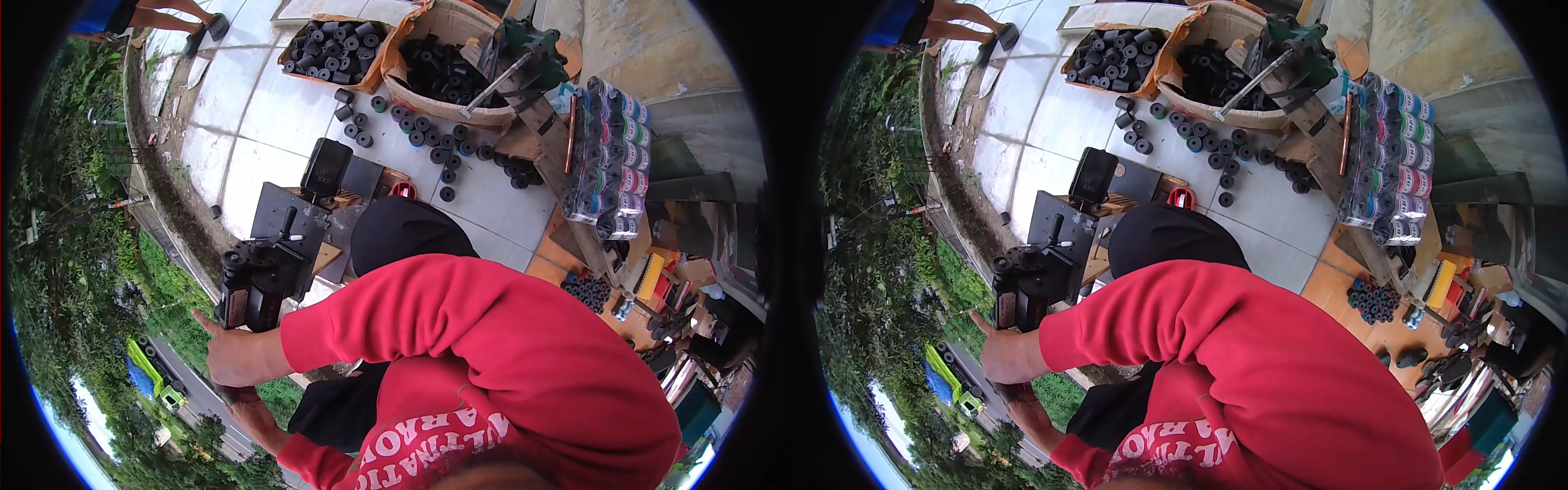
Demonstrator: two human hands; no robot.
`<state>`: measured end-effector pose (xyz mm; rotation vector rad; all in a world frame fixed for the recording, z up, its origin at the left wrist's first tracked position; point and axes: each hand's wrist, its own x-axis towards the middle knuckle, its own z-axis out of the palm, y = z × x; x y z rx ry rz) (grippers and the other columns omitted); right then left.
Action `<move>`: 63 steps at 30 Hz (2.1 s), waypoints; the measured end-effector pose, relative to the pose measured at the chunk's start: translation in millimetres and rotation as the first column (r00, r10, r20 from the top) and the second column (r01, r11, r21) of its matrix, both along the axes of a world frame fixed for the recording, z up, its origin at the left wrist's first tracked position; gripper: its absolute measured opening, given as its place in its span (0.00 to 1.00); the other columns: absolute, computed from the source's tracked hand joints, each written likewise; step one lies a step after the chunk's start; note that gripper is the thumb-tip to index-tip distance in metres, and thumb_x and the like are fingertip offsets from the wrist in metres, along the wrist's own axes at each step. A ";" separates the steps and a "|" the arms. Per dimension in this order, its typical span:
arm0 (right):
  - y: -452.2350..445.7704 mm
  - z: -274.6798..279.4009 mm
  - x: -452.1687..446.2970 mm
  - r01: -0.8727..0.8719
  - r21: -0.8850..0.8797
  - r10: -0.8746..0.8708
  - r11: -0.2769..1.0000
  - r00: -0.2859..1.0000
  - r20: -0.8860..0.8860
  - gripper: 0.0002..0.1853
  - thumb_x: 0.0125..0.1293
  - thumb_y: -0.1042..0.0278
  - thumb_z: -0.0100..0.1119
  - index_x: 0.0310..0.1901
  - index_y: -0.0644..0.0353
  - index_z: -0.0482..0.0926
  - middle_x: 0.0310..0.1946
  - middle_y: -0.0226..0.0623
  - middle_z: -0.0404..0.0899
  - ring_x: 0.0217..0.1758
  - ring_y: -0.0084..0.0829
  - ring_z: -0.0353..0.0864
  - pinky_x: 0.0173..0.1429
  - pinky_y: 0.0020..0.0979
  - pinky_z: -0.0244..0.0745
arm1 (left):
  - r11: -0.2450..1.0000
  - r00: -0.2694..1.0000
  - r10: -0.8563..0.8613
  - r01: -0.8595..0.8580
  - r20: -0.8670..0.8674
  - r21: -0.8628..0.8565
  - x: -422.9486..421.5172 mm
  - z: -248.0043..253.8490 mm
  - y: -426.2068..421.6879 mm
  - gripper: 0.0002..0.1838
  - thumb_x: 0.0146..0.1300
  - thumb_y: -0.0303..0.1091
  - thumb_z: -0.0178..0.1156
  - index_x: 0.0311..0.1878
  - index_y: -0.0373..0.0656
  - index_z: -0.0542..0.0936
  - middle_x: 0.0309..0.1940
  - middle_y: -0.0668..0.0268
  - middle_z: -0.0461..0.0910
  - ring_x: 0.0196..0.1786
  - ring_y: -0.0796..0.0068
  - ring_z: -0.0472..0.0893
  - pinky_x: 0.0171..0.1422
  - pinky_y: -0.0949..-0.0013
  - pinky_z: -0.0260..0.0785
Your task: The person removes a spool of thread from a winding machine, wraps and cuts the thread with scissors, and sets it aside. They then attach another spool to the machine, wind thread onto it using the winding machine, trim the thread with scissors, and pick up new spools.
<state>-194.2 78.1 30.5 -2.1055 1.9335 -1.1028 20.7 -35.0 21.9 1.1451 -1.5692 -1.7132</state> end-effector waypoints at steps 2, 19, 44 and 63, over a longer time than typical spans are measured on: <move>2.7 2.6 -3.5 -0.021 0.043 0.021 0.999 1.000 -0.006 0.05 0.59 0.67 0.65 0.32 0.48 0.90 0.32 0.32 0.89 0.46 0.39 0.91 0.82 0.80 0.34 | 0.998 0.999 0.040 -0.039 -0.009 0.051 -2.8 4.5 4.6 0.23 0.79 0.41 0.57 0.70 0.41 0.73 0.65 0.61 0.80 0.65 0.68 0.81 0.69 0.64 0.75; 8.3 5.4 -12.7 -0.053 -0.016 0.054 0.998 0.998 0.038 0.06 0.59 0.68 0.64 0.27 0.51 0.89 0.26 0.32 0.87 0.42 0.39 0.90 0.82 0.75 0.43 | 0.996 0.993 0.081 -0.077 -0.087 0.039 -1.2 2.4 5.6 0.23 0.79 0.40 0.58 0.71 0.41 0.75 0.64 0.63 0.81 0.63 0.70 0.83 0.66 0.65 0.78; 1.1 0.6 -13.0 -0.112 -0.093 0.102 0.989 0.990 -0.101 0.16 0.73 0.66 0.62 0.59 0.50 0.85 0.55 0.28 0.87 0.61 0.30 0.84 0.82 0.71 0.44 | 0.999 0.999 0.041 -0.041 -0.029 0.016 0.2 -5.6 9.7 0.16 0.77 0.27 0.58 0.64 0.35 0.81 0.51 0.57 0.88 0.52 0.69 0.89 0.51 0.71 0.84; -0.2 9.9 -10.0 -0.138 -0.039 0.131 0.990 0.982 -0.135 0.15 0.74 0.66 0.63 0.60 0.49 0.86 0.55 0.27 0.88 0.59 0.30 0.85 0.82 0.68 0.44 | 0.999 0.999 -0.022 0.021 -0.026 -0.039 -2.8 -15.2 9.9 0.17 0.75 0.28 0.62 0.65 0.38 0.82 0.55 0.59 0.88 0.53 0.70 0.89 0.54 0.70 0.83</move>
